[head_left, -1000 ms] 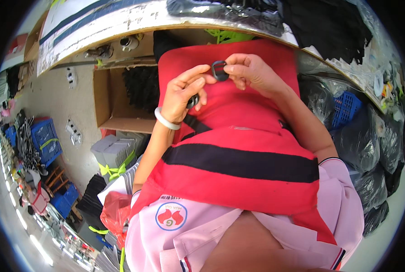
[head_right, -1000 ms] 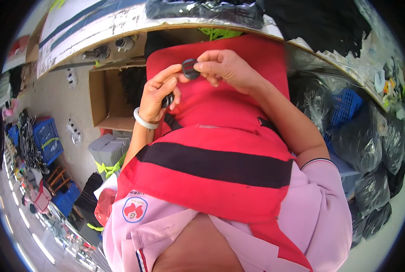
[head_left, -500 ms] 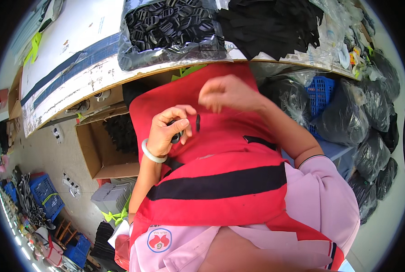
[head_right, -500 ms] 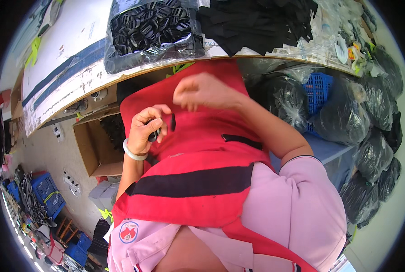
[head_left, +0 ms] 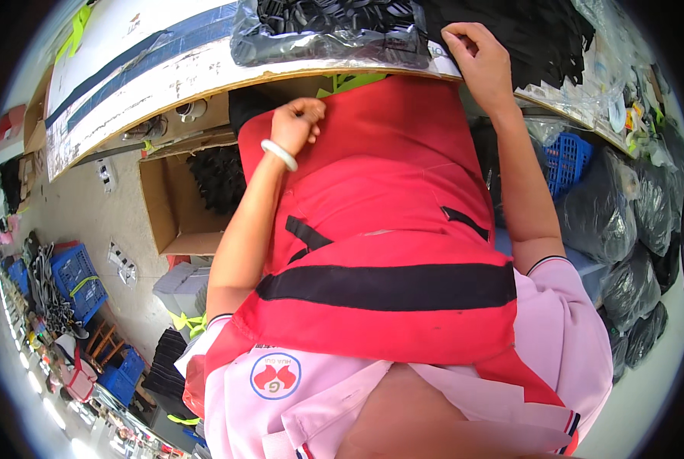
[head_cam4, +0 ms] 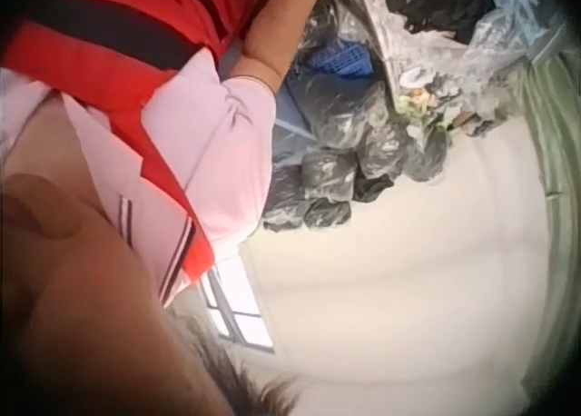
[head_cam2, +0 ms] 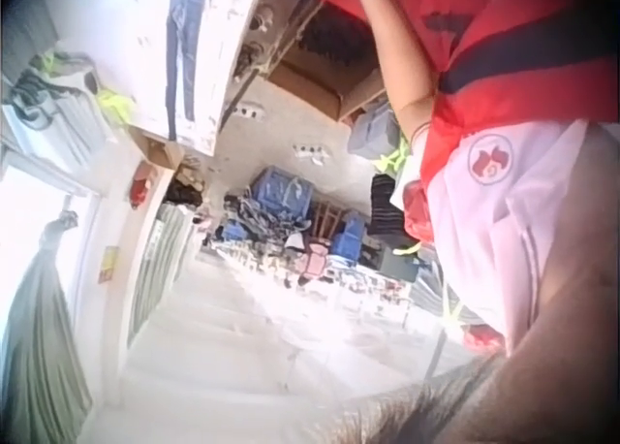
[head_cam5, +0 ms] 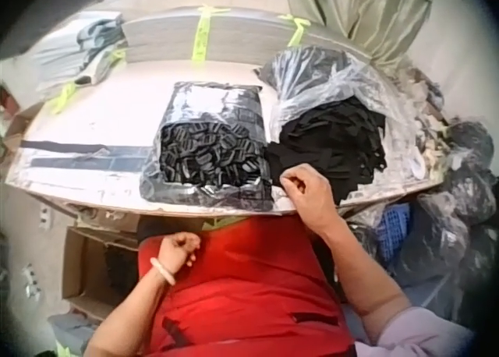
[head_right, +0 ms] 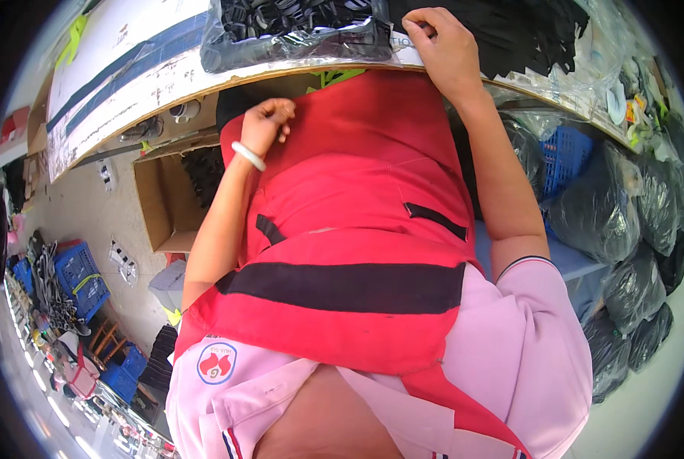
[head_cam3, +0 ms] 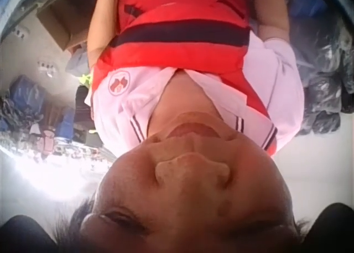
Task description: Manually attaching plastic buckles or slides to straps at a manufacturing workbench.
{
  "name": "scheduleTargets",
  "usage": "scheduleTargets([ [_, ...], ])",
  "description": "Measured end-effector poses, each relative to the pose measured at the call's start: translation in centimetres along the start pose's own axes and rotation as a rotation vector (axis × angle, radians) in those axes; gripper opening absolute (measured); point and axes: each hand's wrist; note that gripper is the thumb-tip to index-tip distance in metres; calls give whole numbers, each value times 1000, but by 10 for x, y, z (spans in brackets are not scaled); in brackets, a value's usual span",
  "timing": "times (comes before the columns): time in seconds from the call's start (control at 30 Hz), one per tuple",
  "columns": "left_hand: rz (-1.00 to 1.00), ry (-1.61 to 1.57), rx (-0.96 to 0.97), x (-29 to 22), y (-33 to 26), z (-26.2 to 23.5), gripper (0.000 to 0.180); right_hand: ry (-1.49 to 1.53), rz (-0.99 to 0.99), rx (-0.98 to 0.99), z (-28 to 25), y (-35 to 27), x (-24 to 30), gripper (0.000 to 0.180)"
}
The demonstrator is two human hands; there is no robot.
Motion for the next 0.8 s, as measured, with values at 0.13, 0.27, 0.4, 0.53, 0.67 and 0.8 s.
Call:
scheduleTargets([
  [0.13,-139,-336,85,3,10,-12,21,26,57,18,-1,-7,-4,16],
  [0.27,-157,-337,396,28,0,-3,33,-257,46,68,1,-14,-21,23],
  [0.4,-183,-199,320,17,-19,16,27,-326,42,122,8,-12,-41,23],
  [0.53,-193,-148,282,15,-26,17,19,-256,23,145,4,-4,-48,17],
  [0.67,-212,-228,319,13,-39,18,16,-291,94,216,-1,3,-36,25],
  [0.8,-191,-339,416,10,-50,21,14,-511,93,203,4,-7,-37,40],
])
Point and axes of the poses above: each hand's wrist, its own y-axis towards the middle knuckle, its own z-axis out of the palm, x = y × z, and after that the axes turned 15 degrees about -z, right-handed
